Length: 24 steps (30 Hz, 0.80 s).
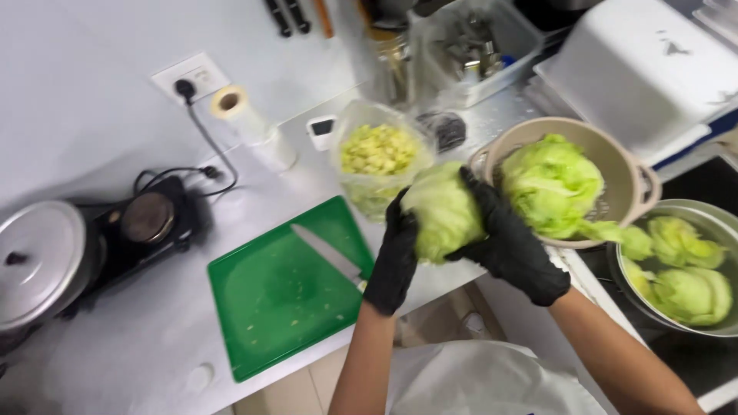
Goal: Cutting and chopping heads of lettuce on a green cutting board in a professional kitchen.
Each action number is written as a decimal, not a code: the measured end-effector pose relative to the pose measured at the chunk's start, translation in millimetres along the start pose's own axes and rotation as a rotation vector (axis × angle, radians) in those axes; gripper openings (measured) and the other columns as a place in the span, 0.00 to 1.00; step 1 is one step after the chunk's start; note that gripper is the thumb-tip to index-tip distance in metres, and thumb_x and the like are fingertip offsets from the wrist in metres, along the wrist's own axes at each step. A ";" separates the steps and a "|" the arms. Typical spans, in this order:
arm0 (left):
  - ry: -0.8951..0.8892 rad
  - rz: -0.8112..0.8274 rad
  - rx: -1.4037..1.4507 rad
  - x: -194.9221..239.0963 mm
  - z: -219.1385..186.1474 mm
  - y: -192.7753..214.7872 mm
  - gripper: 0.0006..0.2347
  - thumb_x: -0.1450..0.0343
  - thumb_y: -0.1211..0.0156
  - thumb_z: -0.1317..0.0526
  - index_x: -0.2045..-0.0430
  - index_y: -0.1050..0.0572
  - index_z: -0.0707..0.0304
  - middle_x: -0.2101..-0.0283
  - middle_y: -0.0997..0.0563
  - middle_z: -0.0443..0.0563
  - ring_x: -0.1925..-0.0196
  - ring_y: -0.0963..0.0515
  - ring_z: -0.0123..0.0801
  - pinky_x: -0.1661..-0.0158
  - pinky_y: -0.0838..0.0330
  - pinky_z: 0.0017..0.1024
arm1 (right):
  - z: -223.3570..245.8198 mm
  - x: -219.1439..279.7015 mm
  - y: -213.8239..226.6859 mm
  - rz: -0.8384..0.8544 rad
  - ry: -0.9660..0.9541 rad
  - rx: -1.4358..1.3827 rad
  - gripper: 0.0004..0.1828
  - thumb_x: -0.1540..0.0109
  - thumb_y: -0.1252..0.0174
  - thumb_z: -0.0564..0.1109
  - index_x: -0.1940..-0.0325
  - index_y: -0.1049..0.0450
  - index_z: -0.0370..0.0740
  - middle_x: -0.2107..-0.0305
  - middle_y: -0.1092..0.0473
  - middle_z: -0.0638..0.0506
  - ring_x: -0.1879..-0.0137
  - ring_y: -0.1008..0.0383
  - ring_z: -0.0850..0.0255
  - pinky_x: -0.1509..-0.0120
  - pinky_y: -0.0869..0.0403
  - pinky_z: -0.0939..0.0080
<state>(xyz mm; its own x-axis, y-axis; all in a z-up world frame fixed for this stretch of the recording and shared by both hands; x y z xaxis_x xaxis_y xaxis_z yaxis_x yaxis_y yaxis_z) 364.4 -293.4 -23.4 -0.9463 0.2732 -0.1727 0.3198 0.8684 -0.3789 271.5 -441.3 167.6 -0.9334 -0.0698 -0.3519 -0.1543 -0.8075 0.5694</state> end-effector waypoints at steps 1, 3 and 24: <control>-0.002 -0.012 -0.006 21.0 -19.3 24.5 0.25 0.25 0.41 0.57 0.33 0.37 0.64 0.39 0.26 0.51 0.38 0.26 0.36 0.39 0.29 0.34 | 6.0 0.1 -23.0 0.009 0.006 -0.009 0.66 0.56 0.21 0.45 0.21 0.53 0.40 0.32 0.42 0.42 0.29 0.40 0.50 0.30 0.35 0.46; 0.198 -0.096 0.344 65.5 -44.2 73.8 0.27 0.24 0.50 0.49 0.30 0.40 0.61 0.35 0.26 0.45 0.34 0.26 0.30 0.38 0.29 0.29 | 3.7 4.7 -88.7 0.247 -0.295 -0.539 0.65 0.53 0.25 0.37 0.19 0.56 0.46 0.30 0.42 0.50 0.28 0.40 0.58 0.34 0.28 0.56; 0.195 -0.473 -0.419 149.2 -152.2 312.6 0.40 0.40 0.25 0.58 0.32 0.41 0.59 0.40 0.27 0.56 0.40 0.25 0.44 0.44 0.26 0.38 | 47.5 15.1 -391.9 0.417 -0.030 -0.147 0.54 0.46 0.29 0.46 0.21 0.51 0.45 0.33 0.40 0.39 0.30 0.39 0.43 0.32 0.34 0.46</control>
<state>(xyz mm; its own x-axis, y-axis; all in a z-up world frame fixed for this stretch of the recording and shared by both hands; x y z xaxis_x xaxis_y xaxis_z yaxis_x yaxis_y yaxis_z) 316.2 81.8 -29.3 -0.9841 -0.1412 0.1081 -0.1399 0.9900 0.0195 302.5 -98.1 -25.5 -0.9153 -0.3924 -0.0912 0.2837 -0.7886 0.5456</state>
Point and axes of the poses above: each hand's wrist, its own x-axis away from the middle knuckle, its own y-axis out of the back of the hand, z = x × y, the point moved 7 cm from there along -x, towards the middle knuckle
